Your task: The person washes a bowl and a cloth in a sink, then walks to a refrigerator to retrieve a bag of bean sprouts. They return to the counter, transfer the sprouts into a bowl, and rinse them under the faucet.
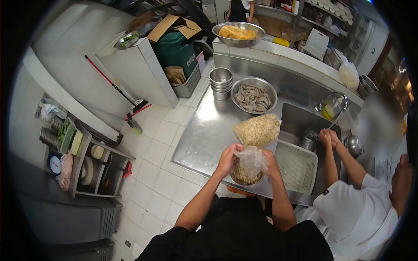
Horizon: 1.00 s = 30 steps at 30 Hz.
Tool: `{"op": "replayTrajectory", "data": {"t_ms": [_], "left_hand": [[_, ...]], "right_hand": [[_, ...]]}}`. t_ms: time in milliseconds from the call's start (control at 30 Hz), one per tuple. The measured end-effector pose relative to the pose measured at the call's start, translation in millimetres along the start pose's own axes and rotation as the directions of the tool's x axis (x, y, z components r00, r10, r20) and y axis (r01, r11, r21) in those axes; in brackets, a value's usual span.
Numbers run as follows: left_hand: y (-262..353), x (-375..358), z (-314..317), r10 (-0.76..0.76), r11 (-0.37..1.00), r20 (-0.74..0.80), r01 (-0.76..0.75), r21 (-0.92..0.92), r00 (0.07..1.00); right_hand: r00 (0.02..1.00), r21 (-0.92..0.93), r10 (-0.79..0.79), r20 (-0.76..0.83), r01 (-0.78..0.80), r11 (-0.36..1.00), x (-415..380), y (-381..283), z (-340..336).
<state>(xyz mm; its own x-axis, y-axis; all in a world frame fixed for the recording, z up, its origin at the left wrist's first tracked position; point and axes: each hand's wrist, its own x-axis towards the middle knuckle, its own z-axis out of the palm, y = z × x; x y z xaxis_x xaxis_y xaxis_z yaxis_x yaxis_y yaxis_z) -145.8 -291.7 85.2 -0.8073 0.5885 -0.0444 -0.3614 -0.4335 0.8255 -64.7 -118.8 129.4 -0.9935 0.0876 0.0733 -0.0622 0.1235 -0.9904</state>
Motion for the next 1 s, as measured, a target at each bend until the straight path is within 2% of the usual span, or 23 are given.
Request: {"op": "replayTrajectory", "data": {"t_ms": [100,167,267,300,400,467,500,533,567,600,633,667,700,733,800,867,933,1000], "left_hand": [[-3.7,-21.1,3.7,-0.12,0.992,-0.039,0.119,-0.031,0.992],[-1.4,-26.0,12.0,-0.227,0.969,-0.077,0.217,-0.122,0.971],[-1.4,-30.1,9.5,-0.103,0.98,0.02,0.105,-0.168,0.994],[5.2,-30.0,13.1,-0.047,0.997,0.039,0.05,-0.067,0.998],[8.8,-36.8,15.9,0.094,0.954,0.109,-0.121,0.275,0.99],[-9.8,-28.4,0.7,0.167,0.807,0.18,-0.239,0.54,0.97],[-10.8,-31.4,1.7,0.159,0.79,0.152,-0.218,0.573,0.975],[-8.6,-30.4,6.6,0.155,0.774,0.126,-0.199,0.601,0.98],[-7.1,-27.4,12.4,0.153,0.76,0.098,-0.18,0.625,0.983],[0.2,-27.5,16.3,0.136,0.68,0.066,-0.142,0.719,0.988],[-0.4,-23.9,14.2,0.082,0.734,-0.05,-0.027,0.679,0.995],[-3.2,-20.6,12.4,0.013,0.776,-0.164,0.094,0.624,0.986],[-5.6,-16.2,11.9,-0.006,0.85,-0.237,0.13,0.511,0.972],[-7.6,-10.1,11.9,-0.03,0.907,-0.307,0.155,0.391,0.951],[-0.5,-4.2,20.7,-0.076,0.965,-0.333,0.153,0.213,0.94],[-0.1,0.0,18.7,-0.14,0.973,-0.315,0.189,0.132,0.939],[7.5,1.3,22.6,-0.163,0.981,-0.277,0.185,0.055,0.947],[14.9,-1.2,29.9,-0.048,0.996,-0.239,0.064,0.056,0.97]], "right_hand": [[1.0,0.236,0.016,-0.02,-0.011,0.972,-0.7,6.3,4.3],[0.995,0.257,-0.036,-0.094,0.059,0.965,-7.3,-5.6,9.4],[0.98,0.243,-0.152,-0.127,0.179,0.953,-11.0,1.5,14.0],[0.97,0.223,-0.209,-0.125,0.233,0.947,-5.8,4.6,10.4],[0.961,0.364,-0.19,-0.199,0.252,0.896,-6.1,15.2,6.1],[0.988,0.396,-0.07,-0.134,0.118,0.911,-1.9,37.7,-7.8],[0.995,0.41,-0.002,-0.103,0.044,0.911,-3.3,45.5,-12.8],[0.986,0.409,-0.104,-0.129,0.149,0.901,-5.4,34.0,-10.4],[0.977,0.343,-0.124,-0.174,0.178,0.922,-3.2,35.2,-12.6],[0.967,0.277,-0.136,-0.215,0.194,0.941,-3.9,40.0,-14.7],[0.957,0.212,-0.138,-0.255,0.195,0.958,-9.2,44.5,-14.7],[0.968,0.192,0.008,-0.252,0.042,0.98,-10.6,35.2,-13.2],[0.955,0.173,0.155,-0.253,-0.113,0.978,-8.3,23.0,-11.8],[0.95,0.233,0.176,-0.259,-0.116,0.966,-9.2,20.5,-10.9],[0.943,0.284,0.17,-0.285,-0.086,0.955,-9.1,25.1,-8.7],[0.946,0.256,0.1,-0.308,-0.019,0.967,-4.4,32.0,-10.6],[0.946,0.242,0.098,-0.308,-0.022,0.97,-1.0,37.4,-12.6],[0.936,0.266,0.148,-0.321,-0.061,0.962,3.8,36.6,-15.8]]}}
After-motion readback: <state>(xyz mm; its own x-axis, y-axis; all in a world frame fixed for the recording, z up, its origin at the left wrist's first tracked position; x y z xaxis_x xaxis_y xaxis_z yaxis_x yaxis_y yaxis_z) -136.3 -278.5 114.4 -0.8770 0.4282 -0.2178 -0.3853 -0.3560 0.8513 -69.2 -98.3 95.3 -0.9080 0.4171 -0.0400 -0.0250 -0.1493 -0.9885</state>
